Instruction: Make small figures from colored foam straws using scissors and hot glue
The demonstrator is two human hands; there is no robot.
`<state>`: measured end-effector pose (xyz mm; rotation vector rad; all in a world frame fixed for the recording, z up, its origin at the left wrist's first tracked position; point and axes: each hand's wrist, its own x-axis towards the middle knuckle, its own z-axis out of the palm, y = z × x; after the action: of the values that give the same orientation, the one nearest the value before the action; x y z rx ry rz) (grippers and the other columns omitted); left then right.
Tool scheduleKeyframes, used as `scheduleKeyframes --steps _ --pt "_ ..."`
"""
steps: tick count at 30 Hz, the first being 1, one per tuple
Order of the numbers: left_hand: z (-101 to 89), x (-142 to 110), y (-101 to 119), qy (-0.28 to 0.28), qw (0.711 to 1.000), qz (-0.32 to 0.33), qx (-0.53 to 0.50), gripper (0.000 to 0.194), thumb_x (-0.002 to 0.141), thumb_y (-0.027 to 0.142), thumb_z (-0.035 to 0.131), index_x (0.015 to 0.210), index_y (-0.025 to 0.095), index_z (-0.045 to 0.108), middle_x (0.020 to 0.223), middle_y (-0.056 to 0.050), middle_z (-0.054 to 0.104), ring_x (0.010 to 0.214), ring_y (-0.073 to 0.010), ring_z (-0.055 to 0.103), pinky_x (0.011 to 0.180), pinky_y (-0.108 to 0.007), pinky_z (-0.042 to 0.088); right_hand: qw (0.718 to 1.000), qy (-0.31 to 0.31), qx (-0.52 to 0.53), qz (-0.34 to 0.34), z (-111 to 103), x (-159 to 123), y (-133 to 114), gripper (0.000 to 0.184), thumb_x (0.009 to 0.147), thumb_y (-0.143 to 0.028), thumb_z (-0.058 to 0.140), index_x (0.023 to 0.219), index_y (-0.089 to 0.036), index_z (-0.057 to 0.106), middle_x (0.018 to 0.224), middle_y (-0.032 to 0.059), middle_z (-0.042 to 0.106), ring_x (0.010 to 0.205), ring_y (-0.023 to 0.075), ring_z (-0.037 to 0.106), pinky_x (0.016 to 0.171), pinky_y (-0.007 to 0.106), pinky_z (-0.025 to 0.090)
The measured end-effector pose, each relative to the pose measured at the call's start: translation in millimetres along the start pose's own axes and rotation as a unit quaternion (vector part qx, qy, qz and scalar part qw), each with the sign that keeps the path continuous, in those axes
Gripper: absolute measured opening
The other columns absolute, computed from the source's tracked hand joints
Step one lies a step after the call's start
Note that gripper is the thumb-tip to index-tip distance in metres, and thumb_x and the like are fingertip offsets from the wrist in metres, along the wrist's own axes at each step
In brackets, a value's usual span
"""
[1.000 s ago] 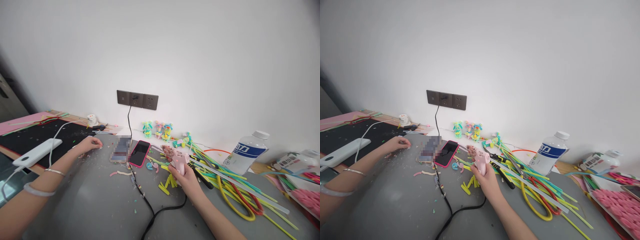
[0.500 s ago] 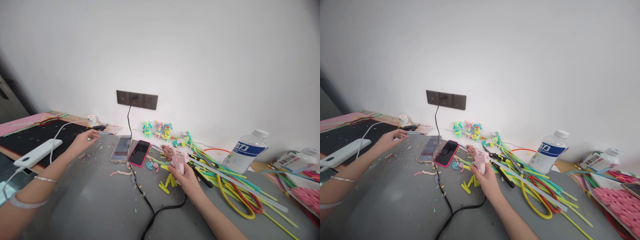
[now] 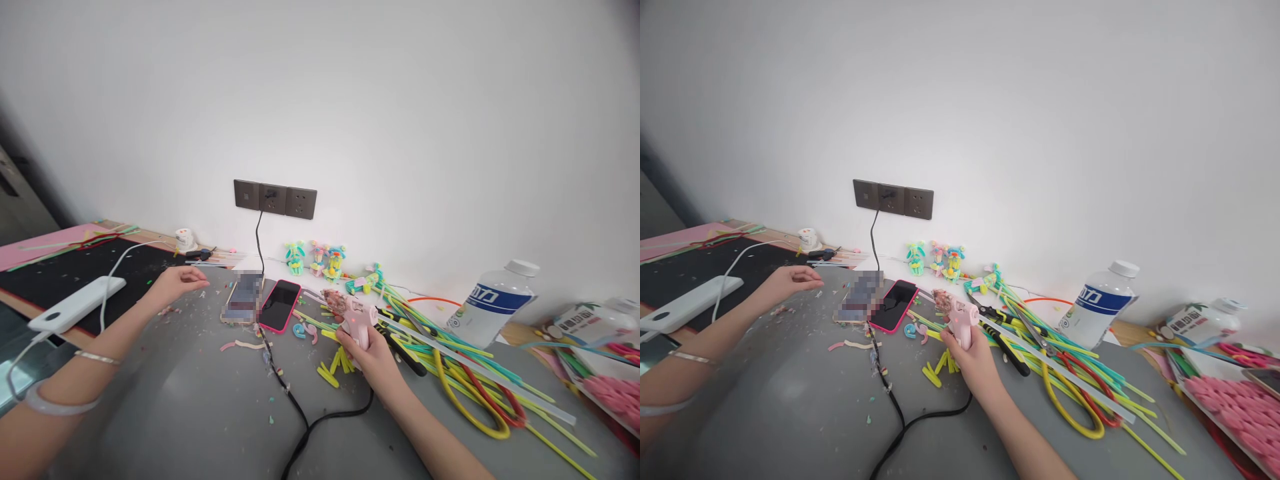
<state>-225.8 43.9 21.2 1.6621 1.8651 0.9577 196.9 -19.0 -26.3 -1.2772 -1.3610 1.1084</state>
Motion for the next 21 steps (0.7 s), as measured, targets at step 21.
scheduleKeyframes --steps 21 --pt "5.9 11 -16 0.024 0.998 0.004 0.052 0.038 0.060 0.052 0.068 0.076 0.018 0.071 0.055 0.000 0.061 0.059 -0.0222 0.060 0.057 -0.028 0.038 1.000 -0.015 0.019 0.014 1 0 0 0.058 0.066 -0.059 0.074 0.099 -0.011 0.068 0.060 -0.0029 0.048 0.051 0.0109 0.036 0.047 0.024 0.027"
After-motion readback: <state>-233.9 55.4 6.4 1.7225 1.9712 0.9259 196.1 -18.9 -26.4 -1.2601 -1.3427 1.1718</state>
